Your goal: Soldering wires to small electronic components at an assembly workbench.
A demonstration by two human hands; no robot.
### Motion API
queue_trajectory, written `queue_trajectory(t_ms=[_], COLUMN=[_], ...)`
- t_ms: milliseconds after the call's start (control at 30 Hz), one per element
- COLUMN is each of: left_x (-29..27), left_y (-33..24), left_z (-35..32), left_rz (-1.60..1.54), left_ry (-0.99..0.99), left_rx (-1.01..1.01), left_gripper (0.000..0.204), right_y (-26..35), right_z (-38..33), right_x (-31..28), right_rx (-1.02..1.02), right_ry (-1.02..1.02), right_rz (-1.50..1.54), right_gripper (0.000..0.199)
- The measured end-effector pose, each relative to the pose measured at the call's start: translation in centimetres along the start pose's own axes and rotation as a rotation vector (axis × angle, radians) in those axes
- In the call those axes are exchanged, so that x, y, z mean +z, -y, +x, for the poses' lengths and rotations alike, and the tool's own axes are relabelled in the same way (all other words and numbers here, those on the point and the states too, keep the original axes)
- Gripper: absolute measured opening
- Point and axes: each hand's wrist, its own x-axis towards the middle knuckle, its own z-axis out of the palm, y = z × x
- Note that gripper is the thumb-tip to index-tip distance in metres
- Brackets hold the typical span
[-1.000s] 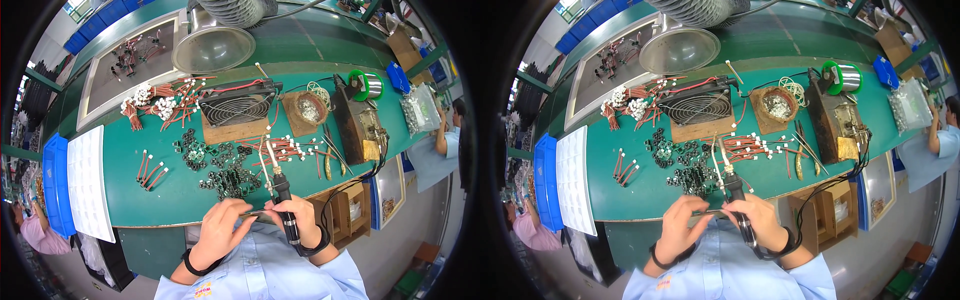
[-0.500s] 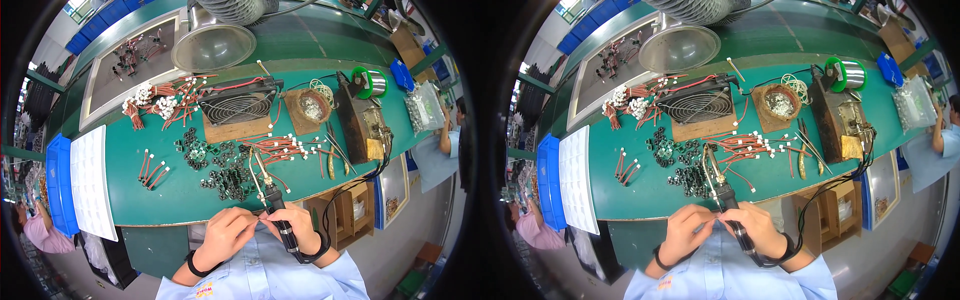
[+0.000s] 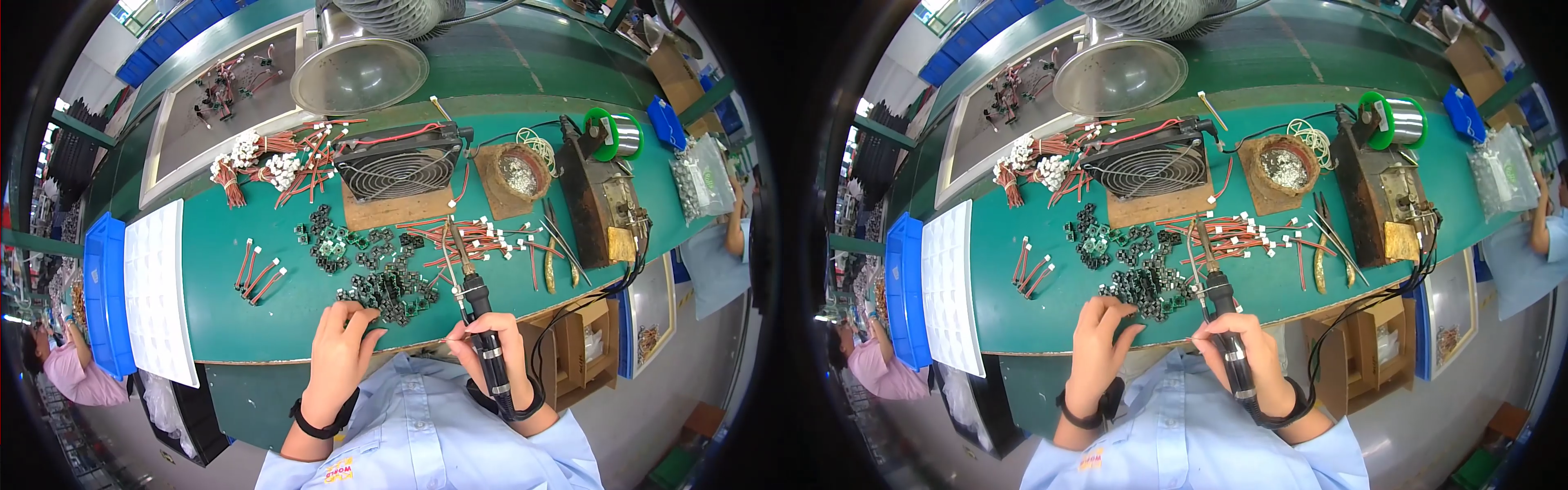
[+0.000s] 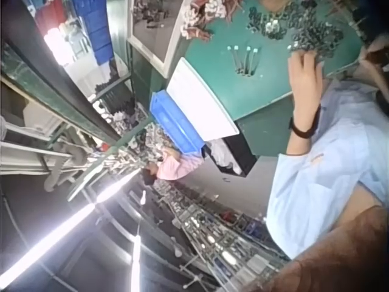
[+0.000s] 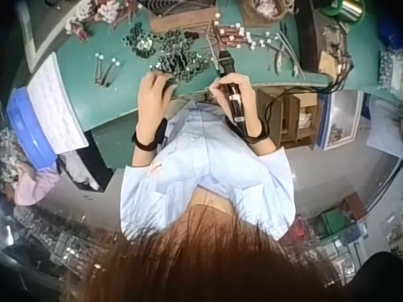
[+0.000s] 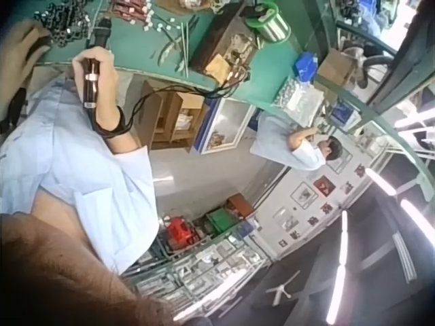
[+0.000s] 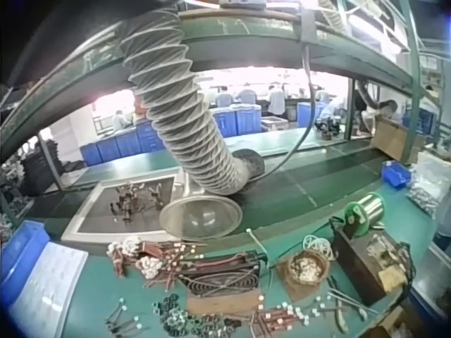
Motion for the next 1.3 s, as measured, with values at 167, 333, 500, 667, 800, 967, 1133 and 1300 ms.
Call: queue_trajectory(t_ms=[167, 333, 500, 667, 800, 967, 1133, 1300], left_x=[-0.3, -0.7, -1.6, -3.4, -4.0, -3.6, -3.2, -3.0], left_y=[0.8, 0.9, 0.1, -2.7, -3.6, -3.7, -3.6, -3.3], left_z=[-0.7, -0.5, -0.3, -0.2, 0.7, 0.4, 0.1, 0.3], left_rz=[-0.020, -0.054, -0.160, -1.199, -1.367, -1.447, -1.175, -1.012], left_ry=[0.042, 0.027, -0.039, 0.113, 0.295, 0.280, 0.226, 0.205], left_rx=[0.023, 0.064, -0.001, -0.499, -0.437, -0.399, -0.246, -0.050], left_gripper=[0.026, 0.023, 0.016, 0.012, 0.014, 0.015, 0.018, 0.022], right_y=[0.3, 0.7, 1.6, 2.5, 3.3, 3.3, 3.4, 3.9], right_z=[0.1, 0.3, 0.8, 1.3, 2.0, 1.9, 2.0, 2.1], right_x=[-0.1, -0.1, 0.1, 0.1, 0.2, 0.3, 0.3, 0.3], right_rx=[0.045, 0.093, 0.112, 0.089, 0.039, 0.032, 0.012, 0.005], right_ry=[0.006, 0.043, 0.047, 0.102, 0.115, 0.081, 0.106, 0.121], right_rz=[0.093, 0.240, 0.340, 0.349, 0.303, 0.263, 0.259, 0.244], right_gripper=[0.038, 0.040, 0.040, 0.041, 0.042, 0.043, 0.044, 0.044])
